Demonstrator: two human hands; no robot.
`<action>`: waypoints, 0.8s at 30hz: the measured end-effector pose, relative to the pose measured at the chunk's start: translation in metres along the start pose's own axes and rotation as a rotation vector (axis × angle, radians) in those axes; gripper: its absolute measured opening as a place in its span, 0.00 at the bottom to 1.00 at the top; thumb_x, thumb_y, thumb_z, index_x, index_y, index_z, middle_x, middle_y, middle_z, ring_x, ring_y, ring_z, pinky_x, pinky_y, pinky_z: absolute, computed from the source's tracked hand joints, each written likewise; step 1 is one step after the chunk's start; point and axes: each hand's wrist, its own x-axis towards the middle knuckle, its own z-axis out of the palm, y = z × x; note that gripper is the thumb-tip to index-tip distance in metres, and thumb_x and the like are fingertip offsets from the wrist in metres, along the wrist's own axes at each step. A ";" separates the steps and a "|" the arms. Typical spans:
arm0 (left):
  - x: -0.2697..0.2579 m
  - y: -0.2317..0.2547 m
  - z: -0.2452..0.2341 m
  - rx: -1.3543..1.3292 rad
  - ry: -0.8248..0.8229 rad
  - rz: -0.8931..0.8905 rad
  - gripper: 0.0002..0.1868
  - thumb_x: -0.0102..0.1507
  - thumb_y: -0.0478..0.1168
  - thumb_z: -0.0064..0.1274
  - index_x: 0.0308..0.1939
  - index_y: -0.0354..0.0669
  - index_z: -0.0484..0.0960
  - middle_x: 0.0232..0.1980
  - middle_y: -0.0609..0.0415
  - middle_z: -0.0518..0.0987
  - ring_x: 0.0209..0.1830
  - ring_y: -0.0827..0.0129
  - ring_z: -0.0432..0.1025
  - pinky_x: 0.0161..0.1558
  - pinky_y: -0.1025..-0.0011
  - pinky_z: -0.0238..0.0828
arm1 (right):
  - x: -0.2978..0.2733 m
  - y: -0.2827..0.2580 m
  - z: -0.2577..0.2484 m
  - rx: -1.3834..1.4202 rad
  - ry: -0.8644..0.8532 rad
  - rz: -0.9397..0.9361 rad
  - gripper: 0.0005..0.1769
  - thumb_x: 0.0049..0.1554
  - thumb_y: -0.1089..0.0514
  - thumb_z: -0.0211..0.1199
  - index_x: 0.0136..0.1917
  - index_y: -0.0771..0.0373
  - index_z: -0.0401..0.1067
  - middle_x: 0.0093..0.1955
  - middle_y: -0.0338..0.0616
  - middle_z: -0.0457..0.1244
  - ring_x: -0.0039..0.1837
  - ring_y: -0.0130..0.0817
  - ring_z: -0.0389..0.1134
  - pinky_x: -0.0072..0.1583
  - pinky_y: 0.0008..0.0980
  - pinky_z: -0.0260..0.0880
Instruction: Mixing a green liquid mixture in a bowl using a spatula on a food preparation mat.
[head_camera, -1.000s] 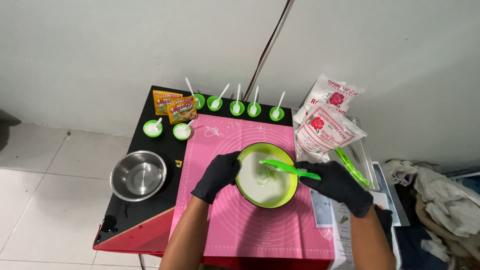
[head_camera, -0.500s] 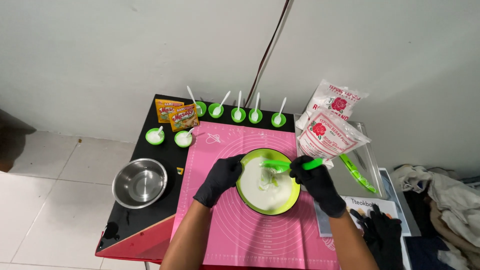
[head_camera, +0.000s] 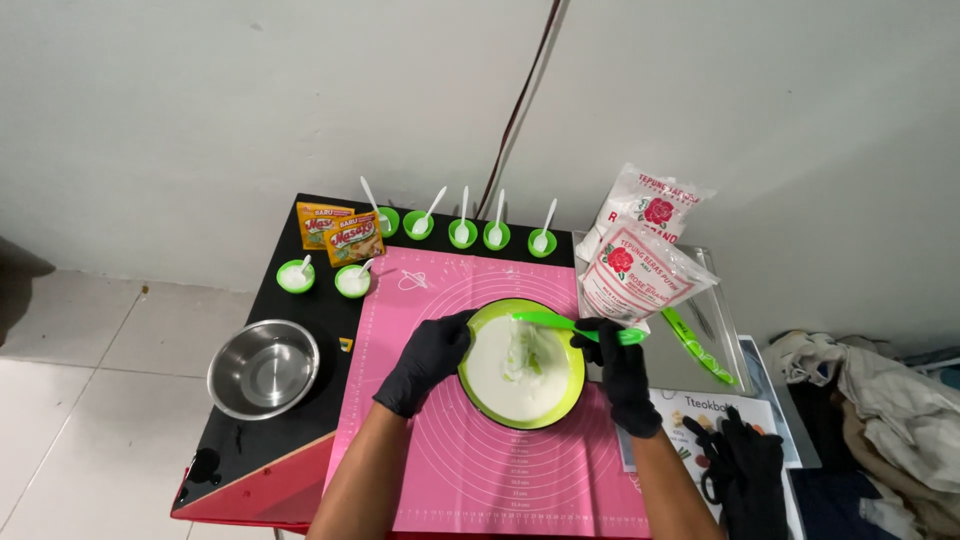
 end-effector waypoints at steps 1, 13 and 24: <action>0.002 -0.004 0.002 0.000 -0.004 0.002 0.23 0.62 0.45 0.49 0.61 0.51 0.82 0.35 0.44 0.86 0.28 0.56 0.82 0.42 0.62 0.83 | 0.000 0.004 0.003 0.000 0.005 0.000 0.24 0.70 0.47 0.46 0.55 0.63 0.80 0.40 0.52 0.72 0.36 0.30 0.65 0.40 0.24 0.56; -0.009 0.020 -0.003 0.103 0.000 -0.047 0.23 0.65 0.48 0.47 0.64 0.56 0.80 0.45 0.43 0.85 0.44 0.48 0.81 0.52 0.53 0.80 | -0.007 -0.001 -0.009 0.054 -0.185 0.035 0.22 0.67 0.50 0.53 0.55 0.68 0.81 0.39 0.57 0.73 0.38 0.33 0.70 0.48 0.25 0.71; -0.013 0.031 -0.006 0.138 -0.012 -0.042 0.24 0.66 0.49 0.46 0.65 0.55 0.79 0.48 0.42 0.85 0.50 0.42 0.78 0.55 0.47 0.76 | -0.003 -0.008 -0.070 0.211 -0.353 0.104 0.18 0.66 0.59 0.55 0.53 0.80 0.77 0.38 0.72 0.72 0.39 0.52 0.76 0.51 0.44 0.78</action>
